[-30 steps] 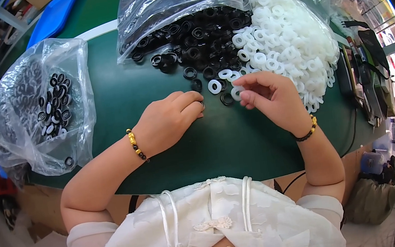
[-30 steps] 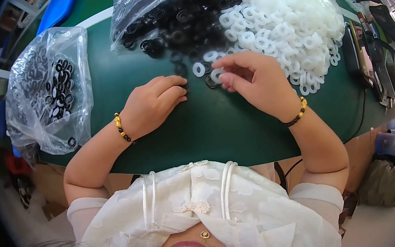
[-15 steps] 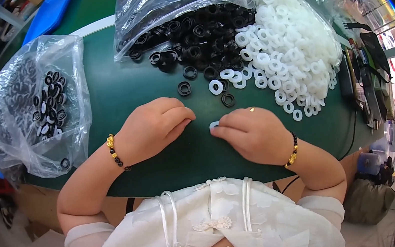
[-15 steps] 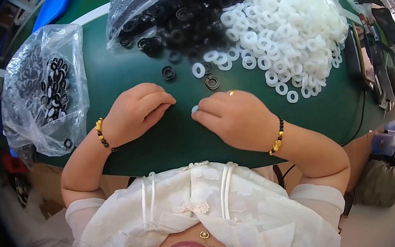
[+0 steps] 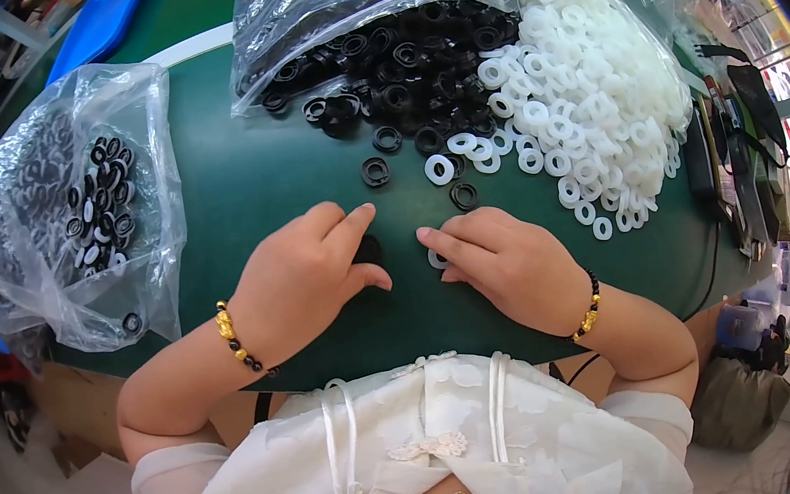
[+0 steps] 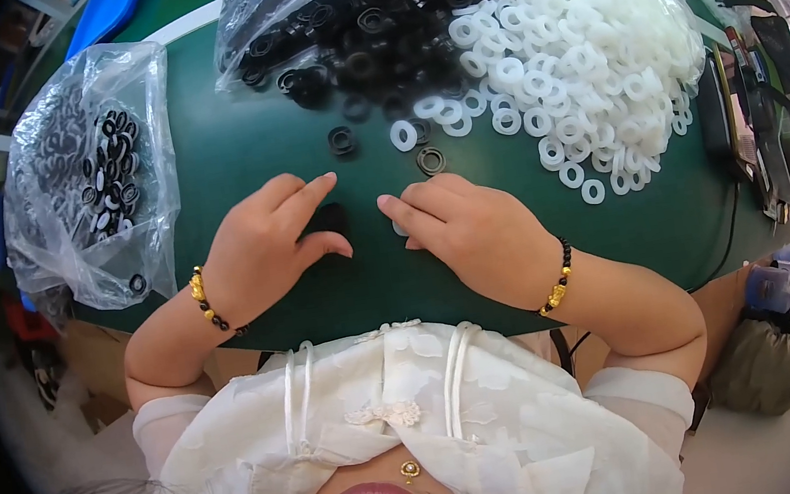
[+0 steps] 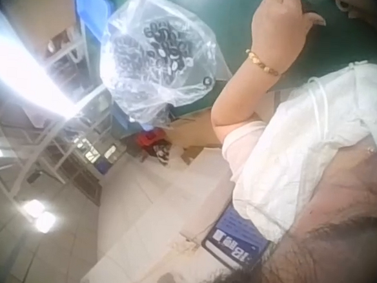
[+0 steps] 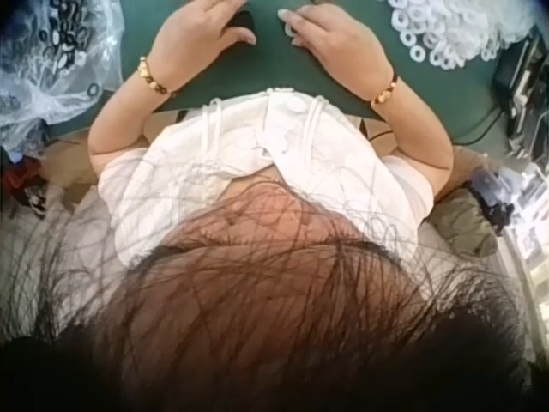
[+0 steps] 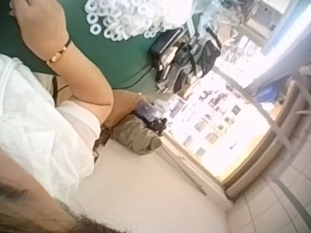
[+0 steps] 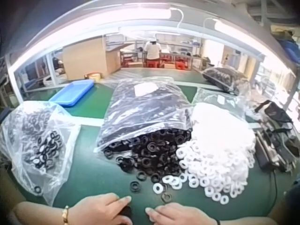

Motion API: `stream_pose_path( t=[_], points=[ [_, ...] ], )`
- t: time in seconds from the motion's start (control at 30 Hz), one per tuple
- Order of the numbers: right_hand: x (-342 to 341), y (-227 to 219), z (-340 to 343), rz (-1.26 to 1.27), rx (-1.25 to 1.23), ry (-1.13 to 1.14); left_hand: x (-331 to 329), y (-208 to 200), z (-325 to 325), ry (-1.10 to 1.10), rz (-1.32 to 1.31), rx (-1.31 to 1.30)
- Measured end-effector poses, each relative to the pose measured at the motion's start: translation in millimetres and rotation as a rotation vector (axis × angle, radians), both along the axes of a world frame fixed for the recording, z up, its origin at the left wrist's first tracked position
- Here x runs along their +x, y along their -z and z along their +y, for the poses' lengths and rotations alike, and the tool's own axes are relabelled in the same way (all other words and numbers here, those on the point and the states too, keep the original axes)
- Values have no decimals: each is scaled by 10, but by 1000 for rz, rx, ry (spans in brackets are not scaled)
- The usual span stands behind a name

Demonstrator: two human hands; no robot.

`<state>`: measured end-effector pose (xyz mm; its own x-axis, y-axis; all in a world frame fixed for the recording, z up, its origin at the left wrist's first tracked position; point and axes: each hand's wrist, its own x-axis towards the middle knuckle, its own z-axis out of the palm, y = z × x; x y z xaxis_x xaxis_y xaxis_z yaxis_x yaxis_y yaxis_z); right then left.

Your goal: The person assembles small plastic components by hand, inserting white plastic rings into black plastic rings.

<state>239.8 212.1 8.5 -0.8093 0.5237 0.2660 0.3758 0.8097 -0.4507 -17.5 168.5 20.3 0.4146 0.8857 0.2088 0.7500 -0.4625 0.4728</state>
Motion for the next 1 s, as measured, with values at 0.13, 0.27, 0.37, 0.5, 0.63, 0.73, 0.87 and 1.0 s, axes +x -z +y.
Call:
stream_pose_path(
  t=[0.13, 0.27, 0.37, 0.5, 0.63, 0.73, 0.87, 1.0],
  points=[
    [15, -6, -2, -15, 2, 2, 54, 62, -35, -47, 75, -11],
    [16, 9, 76, 81, -102, 29, 58, 49, -5, -5, -7, -58],
    [9, -50, 123, 223, -510, 131, 74, 52, 40, -15, -292, -159],
    [36, -8, 122, 526, -1311, 166, 101, 32, 69, 15, -495, -209],
    [-35, 13, 24, 606, -1311, 185, 179, 65, 37, 38, -563, -91],
    [-62, 30, -23, 614, -1242, 208, 190, 87, 9, 30, -604, -71],
    [-95, 22, -56, 658, -1217, 206, 182, 152, 11, 50, -647, -27],
    [-88, 37, -84, 657, -1158, 228, 218, 120, -17, -21, -546, 36]
  ],
)
